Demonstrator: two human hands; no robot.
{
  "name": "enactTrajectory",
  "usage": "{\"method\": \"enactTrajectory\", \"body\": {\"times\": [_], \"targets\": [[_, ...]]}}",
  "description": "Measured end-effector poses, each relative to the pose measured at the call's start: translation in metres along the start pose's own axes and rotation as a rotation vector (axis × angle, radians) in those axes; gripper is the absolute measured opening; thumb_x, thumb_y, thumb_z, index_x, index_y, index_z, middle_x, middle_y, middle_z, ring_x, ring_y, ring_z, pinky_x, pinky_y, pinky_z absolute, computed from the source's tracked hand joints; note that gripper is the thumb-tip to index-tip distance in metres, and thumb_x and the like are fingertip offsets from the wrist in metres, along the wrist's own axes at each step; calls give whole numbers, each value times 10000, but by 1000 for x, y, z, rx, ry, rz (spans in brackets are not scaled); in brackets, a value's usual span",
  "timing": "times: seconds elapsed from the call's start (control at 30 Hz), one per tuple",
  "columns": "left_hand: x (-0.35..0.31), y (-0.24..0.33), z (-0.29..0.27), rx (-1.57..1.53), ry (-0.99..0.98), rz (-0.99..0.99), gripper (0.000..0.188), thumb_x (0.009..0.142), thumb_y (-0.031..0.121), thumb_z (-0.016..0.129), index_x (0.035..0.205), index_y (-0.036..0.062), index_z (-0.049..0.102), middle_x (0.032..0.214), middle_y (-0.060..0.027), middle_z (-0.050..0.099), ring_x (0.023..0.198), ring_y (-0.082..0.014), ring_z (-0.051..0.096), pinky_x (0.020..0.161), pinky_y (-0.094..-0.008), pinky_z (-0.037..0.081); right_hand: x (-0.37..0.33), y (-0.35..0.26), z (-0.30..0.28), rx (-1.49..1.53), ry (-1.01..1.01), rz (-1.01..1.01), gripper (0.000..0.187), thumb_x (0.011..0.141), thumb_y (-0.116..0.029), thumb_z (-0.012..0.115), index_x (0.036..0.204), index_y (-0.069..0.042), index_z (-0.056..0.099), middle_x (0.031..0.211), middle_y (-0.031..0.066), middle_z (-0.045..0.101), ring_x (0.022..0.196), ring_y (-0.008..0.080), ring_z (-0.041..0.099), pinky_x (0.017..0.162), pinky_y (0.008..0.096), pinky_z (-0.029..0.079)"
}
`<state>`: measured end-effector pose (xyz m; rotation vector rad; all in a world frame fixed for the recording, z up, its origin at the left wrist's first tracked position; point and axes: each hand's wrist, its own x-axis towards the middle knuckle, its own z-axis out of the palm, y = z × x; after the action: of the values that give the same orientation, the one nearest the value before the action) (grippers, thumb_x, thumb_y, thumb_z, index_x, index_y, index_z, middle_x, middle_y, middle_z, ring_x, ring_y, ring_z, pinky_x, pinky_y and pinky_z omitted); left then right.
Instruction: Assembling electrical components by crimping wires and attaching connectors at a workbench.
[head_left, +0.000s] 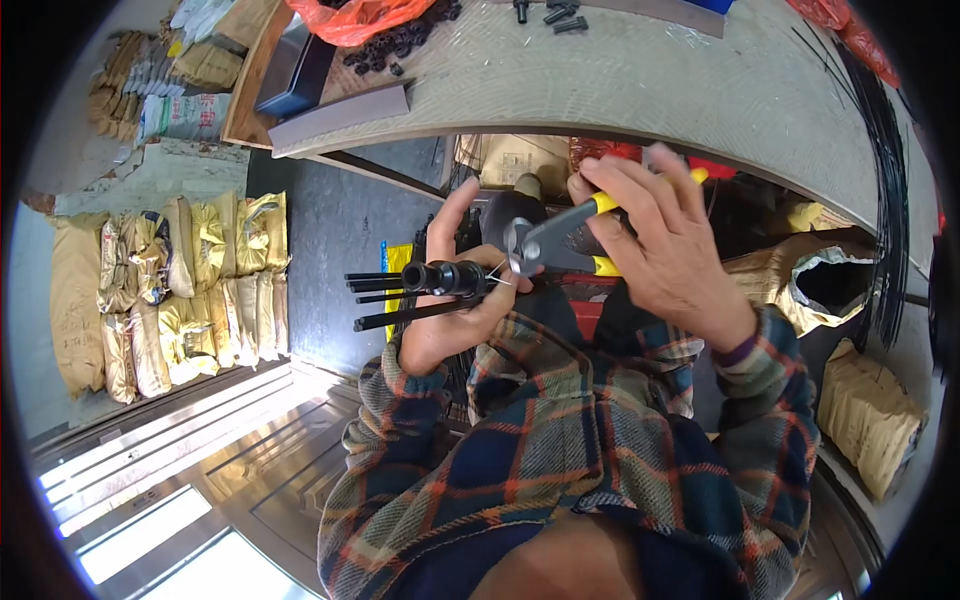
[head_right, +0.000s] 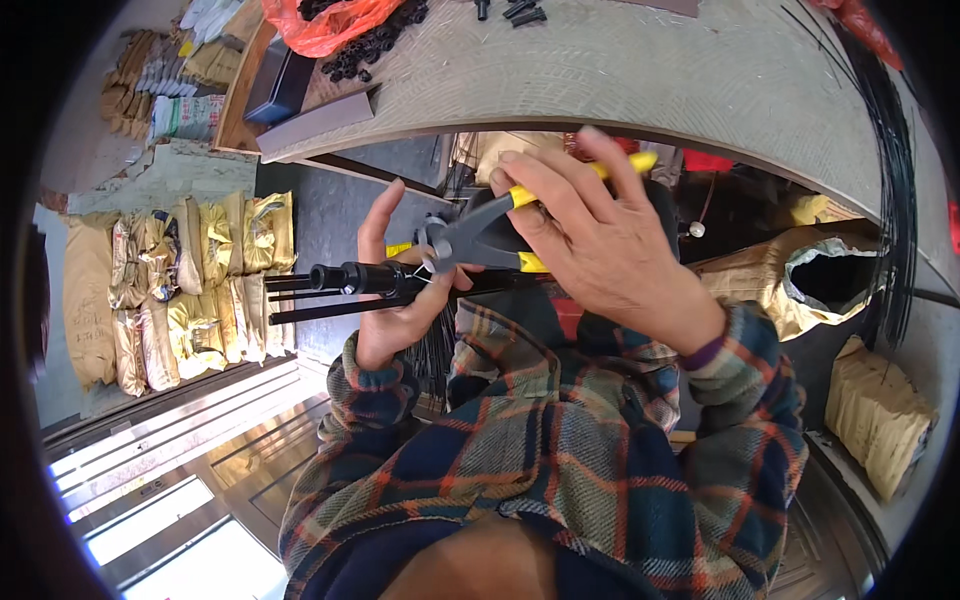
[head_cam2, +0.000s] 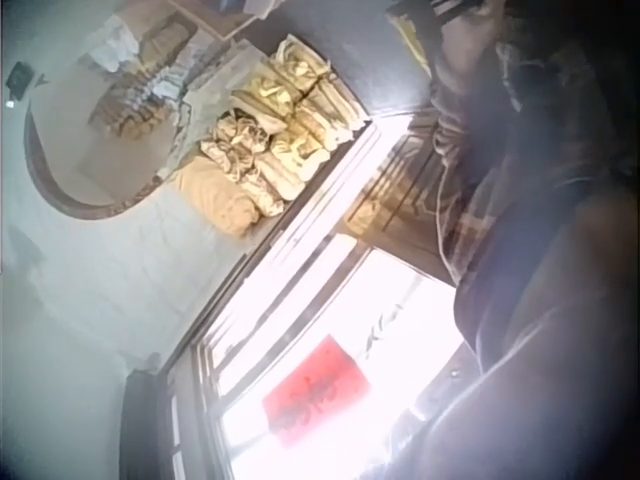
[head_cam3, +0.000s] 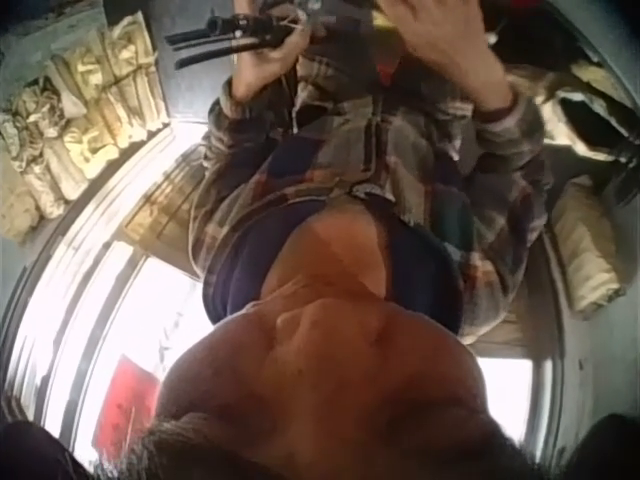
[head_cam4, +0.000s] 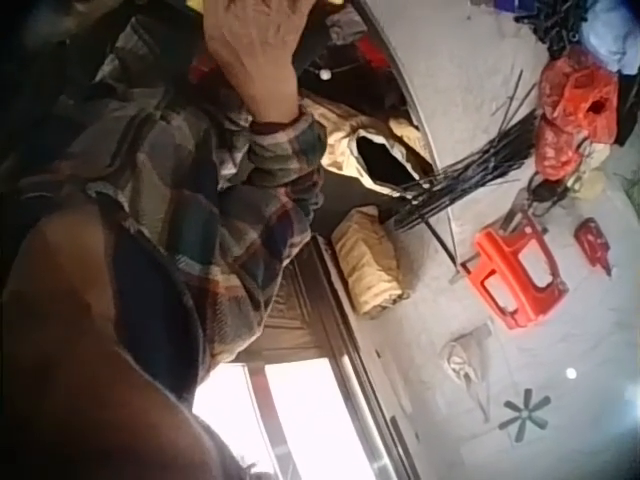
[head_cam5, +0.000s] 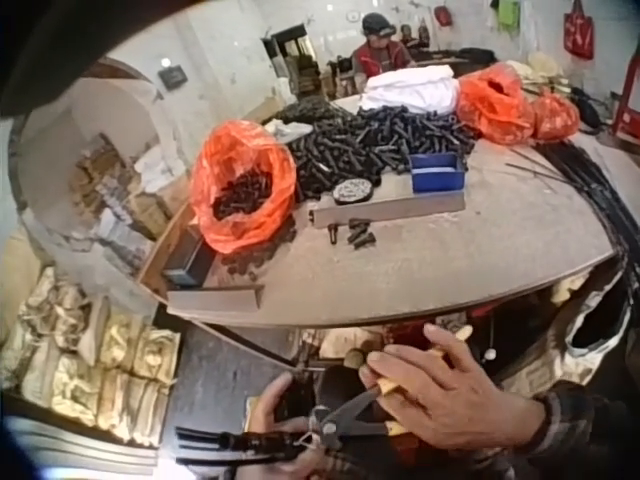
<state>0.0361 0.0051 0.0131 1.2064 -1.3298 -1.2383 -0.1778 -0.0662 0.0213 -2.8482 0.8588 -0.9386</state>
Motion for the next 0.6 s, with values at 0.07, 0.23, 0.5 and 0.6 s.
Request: {"method": "enactTrajectory", "body": {"times": [0.07,0.23,0.5,0.6], "targets": [[1,-7,-4,116,-33,89,793,763,-89,504,1387,45,33,775,-104,622,768,-169,624,740,-281,485,1,2,-3,-244,-1,-77,284,757,-163,599,1035,-104,590,1203,20,462,1122,155,471,996,442,306],[1,-1,0,100,-60,60,803,755,-86,518,1386,35,36,778,-94,625,761,-163,624,732,-274,487,2,0,7,-538,174,-228,283,799,-225,568,1079,-181,571,1251,-43,425,1176,114,416,1059,503,138],[-2,-7,4,183,53,54,780,767,-42,585,1397,32,132,739,-32,580,655,-50,488,600,-180,390,-24,-21,27,-92,97,37,166,736,-107,597,899,-94,566,1101,55,478,963,227,499,884,425,382],[2,-2,-1,75,-58,-34,792,757,-22,617,1399,38,158,739,-25,568,664,-48,486,596,-184,391,-18,-9,-2,123,-191,-2,164,734,-87,586,897,-86,566,1066,73,494,901,227,520,784,354,435]]}}
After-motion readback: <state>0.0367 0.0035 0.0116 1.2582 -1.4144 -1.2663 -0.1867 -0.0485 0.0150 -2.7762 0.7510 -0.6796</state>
